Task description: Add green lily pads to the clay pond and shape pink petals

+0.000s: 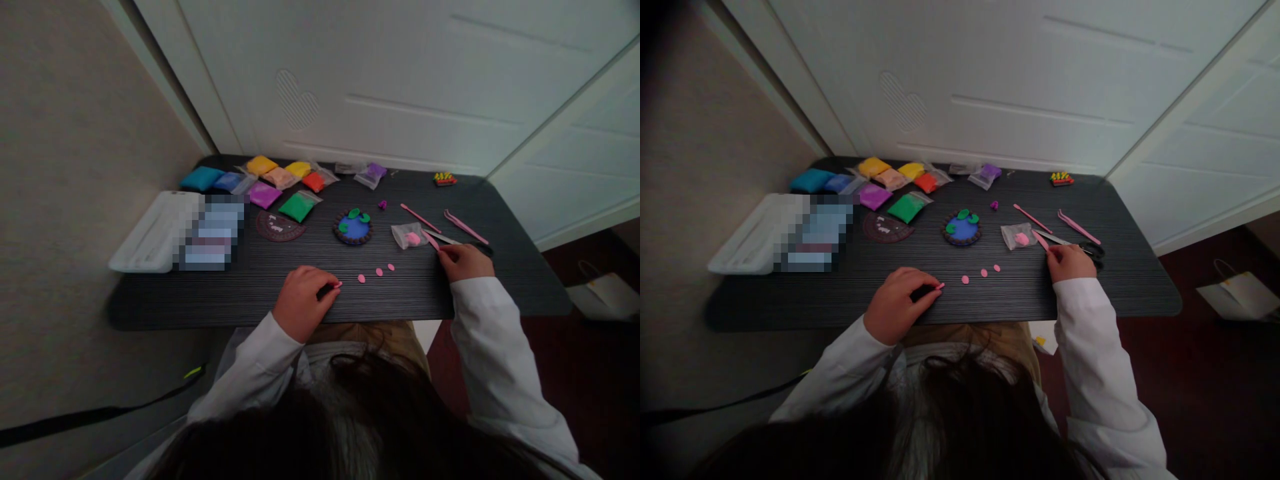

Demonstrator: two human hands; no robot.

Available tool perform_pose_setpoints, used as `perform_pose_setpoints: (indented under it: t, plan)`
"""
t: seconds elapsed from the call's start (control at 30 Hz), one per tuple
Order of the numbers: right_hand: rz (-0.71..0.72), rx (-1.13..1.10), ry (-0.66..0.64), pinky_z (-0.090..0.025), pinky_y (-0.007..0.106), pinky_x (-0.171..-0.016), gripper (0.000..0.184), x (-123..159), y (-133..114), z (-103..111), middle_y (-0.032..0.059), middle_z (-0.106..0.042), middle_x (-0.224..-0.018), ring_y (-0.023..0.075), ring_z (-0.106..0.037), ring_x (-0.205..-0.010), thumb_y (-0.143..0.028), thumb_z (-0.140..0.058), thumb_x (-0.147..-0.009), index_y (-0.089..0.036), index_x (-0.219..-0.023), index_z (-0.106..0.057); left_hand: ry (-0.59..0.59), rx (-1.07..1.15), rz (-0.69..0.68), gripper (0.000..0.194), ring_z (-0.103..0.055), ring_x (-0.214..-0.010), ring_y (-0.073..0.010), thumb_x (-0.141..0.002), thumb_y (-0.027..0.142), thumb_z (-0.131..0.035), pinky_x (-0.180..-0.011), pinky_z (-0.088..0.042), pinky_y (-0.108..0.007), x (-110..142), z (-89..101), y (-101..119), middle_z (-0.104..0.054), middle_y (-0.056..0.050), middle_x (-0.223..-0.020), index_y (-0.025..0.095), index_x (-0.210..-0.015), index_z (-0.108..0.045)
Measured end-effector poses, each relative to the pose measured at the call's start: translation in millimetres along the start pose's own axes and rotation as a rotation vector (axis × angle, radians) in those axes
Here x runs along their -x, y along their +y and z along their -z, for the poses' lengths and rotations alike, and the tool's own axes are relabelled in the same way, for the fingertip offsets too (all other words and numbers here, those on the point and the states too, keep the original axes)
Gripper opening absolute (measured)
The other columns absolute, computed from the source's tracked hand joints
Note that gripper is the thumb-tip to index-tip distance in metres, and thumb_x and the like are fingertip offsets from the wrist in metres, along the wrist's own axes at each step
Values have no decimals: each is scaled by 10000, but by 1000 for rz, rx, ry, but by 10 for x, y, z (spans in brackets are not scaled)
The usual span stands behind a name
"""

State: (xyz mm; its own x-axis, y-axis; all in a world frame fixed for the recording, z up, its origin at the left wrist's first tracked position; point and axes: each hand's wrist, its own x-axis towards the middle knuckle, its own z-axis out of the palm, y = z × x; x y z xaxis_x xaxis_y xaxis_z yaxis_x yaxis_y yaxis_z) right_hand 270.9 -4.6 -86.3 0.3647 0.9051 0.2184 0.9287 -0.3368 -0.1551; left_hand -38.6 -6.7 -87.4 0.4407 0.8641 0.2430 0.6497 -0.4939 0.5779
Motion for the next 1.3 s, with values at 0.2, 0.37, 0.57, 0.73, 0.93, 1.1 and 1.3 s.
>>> perform_pose_setpoints:
  t: [0.2, 0.37, 0.57, 0.73, 0.93, 1.1, 1.3]
  plan:
    - [-69, 48, 40, -407, 321, -652, 277, 151, 57, -11, 89, -611, -849, 214, -549, -765, -296, -438, -712, -174, -853, -643, 2, -4, -21, 195, -517, -884, -197, -703, 292, -583, -800, -382, -352, 22, 25, -39, -627, -45, -902, 190, -866, -613]
    - [-210, 8, 158, -397, 314, -592, 259, 246, 72, 29, 95, -618, -762, 206, -546, -663, -284, -425, -723, -143, -845, -606, 21, -37, -10, 145, -511, -874, -190, -736, 290, -545, -793, -377, -351, 30, -4, -35, -616, -40, -878, 196, -803, -632]
    - [-35, -283, 190, -403, 255, -499, 284, 686, -457, 228, 50, -615, -686, 148, -540, -532, -352, -434, -778, -166, -953, -557, 21, -72, 2, 165, -511, -856, -186, -763, 305, -512, -781, -370, -351, 32, -32, 12, -623, -34, -851, 197, -769, -637]
    - [507, -494, -122, -465, 244, -666, 275, 1021, -961, 160, 42, -649, -890, 142, -605, -745, -230, -401, -812, -210, -1047, -542, 40, -86, 3, 165, -515, -859, -191, -754, 310, -523, -782, -373, -354, 25, -53, 35, -627, -38, -833, 195, -764, -640]
    - [572, -455, -162, -454, 244, -637, 305, 1044, -1030, 39, 36, -634, -775, 133, -589, -673, -209, -393, -812, -205, -1076, -545, 34, -100, -7, 178, -513, -870, -191, -763, 316, -511, -794, -371, -355, 23, -74, 21, -629, -37, -859, 196, -794, -640]
    - [609, -409, -146, -431, 249, -615, 304, 1061, -1032, 23, 26, -629, -737, 132, -573, -641, -211, -391, -817, -205, -1076, -549, 30, -105, -6, 186, -513, -874, -193, -767, 320, -506, -793, -371, -356, 23, -73, 24, -631, -36, -853, 201, -803, -644]
    - [625, -361, -133, -423, 247, -616, 295, 1064, -1043, 8, 24, -642, -738, 136, -586, -654, -213, -398, -812, -210, -1057, -562, 50, -83, -2, 166, -515, -863, -195, -754, 305, -520, -779, -374, -360, 28, -67, 36, -633, -37, -843, 206, -788, -649]
